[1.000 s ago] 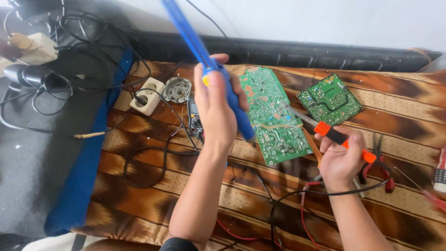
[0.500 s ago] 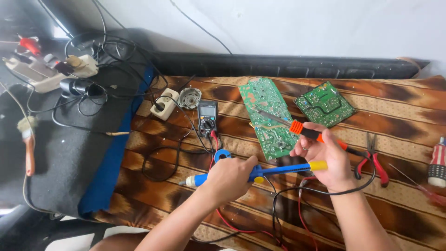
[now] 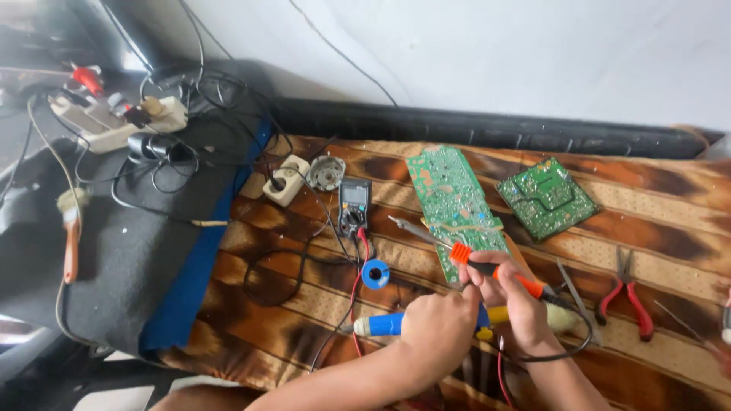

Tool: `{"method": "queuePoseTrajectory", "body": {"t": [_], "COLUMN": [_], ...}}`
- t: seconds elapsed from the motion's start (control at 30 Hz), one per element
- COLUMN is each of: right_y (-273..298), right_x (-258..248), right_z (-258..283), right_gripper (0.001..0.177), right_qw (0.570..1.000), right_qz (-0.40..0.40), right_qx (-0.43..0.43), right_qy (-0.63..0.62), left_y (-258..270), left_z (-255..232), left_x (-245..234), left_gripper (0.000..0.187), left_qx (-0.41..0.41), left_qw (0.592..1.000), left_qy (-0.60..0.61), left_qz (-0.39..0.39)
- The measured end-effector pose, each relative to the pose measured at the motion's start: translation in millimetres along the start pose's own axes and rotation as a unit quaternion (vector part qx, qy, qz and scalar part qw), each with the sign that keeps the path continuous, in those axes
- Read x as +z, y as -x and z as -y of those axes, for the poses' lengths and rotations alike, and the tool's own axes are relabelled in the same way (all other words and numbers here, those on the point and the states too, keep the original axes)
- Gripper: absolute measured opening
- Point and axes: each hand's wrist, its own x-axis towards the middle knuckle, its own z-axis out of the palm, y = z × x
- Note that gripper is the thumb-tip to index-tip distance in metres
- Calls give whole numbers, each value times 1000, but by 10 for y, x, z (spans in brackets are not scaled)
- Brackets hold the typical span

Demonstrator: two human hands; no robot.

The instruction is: Soldering and desoldering components on a circuit board using a soldering iron and desoldering pump

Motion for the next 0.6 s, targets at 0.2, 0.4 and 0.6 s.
{"method": "queuePoseTrajectory", "body": {"t": [0.2,0.4,0.6], "right_y": [-196,-283,-501], "right_x": [-100,-561,-1064], "right_z": [133,70,-360], "right_gripper": [41,26,26], "right_qw": [993,941,946], "right_qz": [8,-246,-256], "right_qx": [-111,-141,-141], "right_qy": [-23,187,140], "left_y": [-238,-269,-1144], "left_z": [396,971,1153], "left_x": [-327,-1281,-388], "left_gripper": [25,57,63], "left_qx": [46,-163,-31], "left_qw": [979,854,515], "left_qy": [70,449,702], "left_qz": [184,205,-490]}}
